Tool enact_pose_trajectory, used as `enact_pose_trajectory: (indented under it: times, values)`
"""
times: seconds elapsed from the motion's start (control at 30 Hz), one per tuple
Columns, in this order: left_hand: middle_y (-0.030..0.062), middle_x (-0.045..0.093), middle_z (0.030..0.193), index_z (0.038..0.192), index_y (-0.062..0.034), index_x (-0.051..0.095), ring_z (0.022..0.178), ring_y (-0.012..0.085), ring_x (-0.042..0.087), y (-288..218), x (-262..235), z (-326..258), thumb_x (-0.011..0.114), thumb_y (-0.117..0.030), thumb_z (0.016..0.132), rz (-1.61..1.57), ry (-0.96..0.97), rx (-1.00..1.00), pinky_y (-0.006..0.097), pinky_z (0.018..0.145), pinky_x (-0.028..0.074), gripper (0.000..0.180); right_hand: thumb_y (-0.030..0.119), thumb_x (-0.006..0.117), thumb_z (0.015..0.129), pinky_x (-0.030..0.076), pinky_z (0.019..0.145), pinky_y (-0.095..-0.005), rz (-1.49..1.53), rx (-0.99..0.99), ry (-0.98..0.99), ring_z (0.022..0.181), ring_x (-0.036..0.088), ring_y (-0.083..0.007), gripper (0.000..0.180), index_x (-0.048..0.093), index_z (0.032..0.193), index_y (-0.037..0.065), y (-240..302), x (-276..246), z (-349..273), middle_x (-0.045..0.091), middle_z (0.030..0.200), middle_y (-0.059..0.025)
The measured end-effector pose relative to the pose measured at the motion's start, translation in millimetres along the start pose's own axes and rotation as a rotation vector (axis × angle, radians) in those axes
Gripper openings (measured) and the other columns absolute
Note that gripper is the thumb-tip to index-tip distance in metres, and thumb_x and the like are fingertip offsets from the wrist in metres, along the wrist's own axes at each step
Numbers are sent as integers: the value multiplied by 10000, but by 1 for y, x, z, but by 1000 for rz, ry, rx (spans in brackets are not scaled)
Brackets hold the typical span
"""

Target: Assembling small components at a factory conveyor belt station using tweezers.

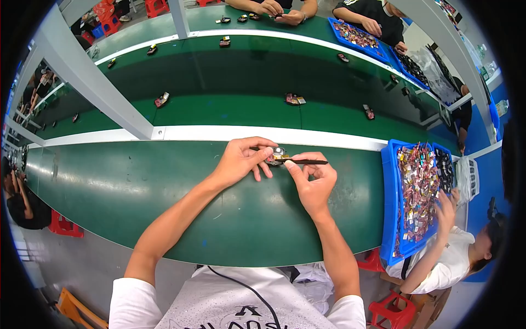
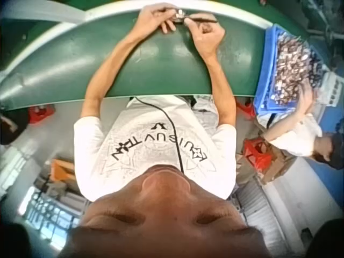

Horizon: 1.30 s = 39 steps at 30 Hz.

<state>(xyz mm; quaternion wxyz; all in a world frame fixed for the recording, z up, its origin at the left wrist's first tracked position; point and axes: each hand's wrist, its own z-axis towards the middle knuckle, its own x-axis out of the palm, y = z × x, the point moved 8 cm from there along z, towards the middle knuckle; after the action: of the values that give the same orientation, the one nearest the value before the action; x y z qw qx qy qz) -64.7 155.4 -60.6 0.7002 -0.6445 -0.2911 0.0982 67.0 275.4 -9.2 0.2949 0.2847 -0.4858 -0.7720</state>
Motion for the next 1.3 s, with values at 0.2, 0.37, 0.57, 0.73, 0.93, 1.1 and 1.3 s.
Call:
enact_pose_trajectory:
  times: [0.2,0.37,0.57,0.73,0.93,1.1,1.3]
  values:
    - [160,722,956,1207,80,656,672,196,739,3,-1,0,635,-141,1019,-19,-25,18,255,480,540,290,-24,801,829,310,451,-206,-94,-80,-20,468,434,-4,86,731,876,-43,9,0,-1,713,811,-36]
    - [162,723,956,1200,86,653,664,196,736,5,-2,1,630,-130,1020,-26,-40,15,252,482,543,282,-19,813,811,312,448,-217,-148,-106,-14,455,426,-13,95,740,870,-27,10,0,-2,722,812,-41]
    - [168,711,983,1204,81,657,656,201,729,4,-3,3,612,-129,1033,-31,-36,39,257,481,568,275,-2,830,786,298,429,-232,-275,-264,-25,417,397,-39,125,753,879,31,24,6,-6,703,725,-24]
    - [155,712,932,1176,90,666,644,198,728,4,-4,3,628,-137,1022,-53,-53,33,253,501,564,278,0,829,791,284,426,-238,-259,-274,-22,416,388,-33,117,755,875,34,21,6,-6,694,699,-14]
    - [149,723,872,1158,96,693,609,188,715,7,-5,2,634,-135,1018,-31,-73,1,249,498,558,277,6,830,797,272,437,-242,-214,-165,1,426,379,-18,116,762,890,21,13,4,-2,644,644,7]
    - [148,728,870,1166,99,691,603,181,711,9,-5,2,634,-136,1018,-22,-44,2,250,496,555,284,7,827,800,257,444,-235,-205,-130,-9,425,363,-12,113,761,891,8,10,4,-3,558,560,24]
    - [148,727,856,1156,96,699,599,186,708,8,-4,1,624,-131,1023,4,-71,24,259,489,558,274,10,825,800,251,442,-233,-211,-133,-24,424,356,-8,115,756,893,7,10,4,-5,524,529,31]
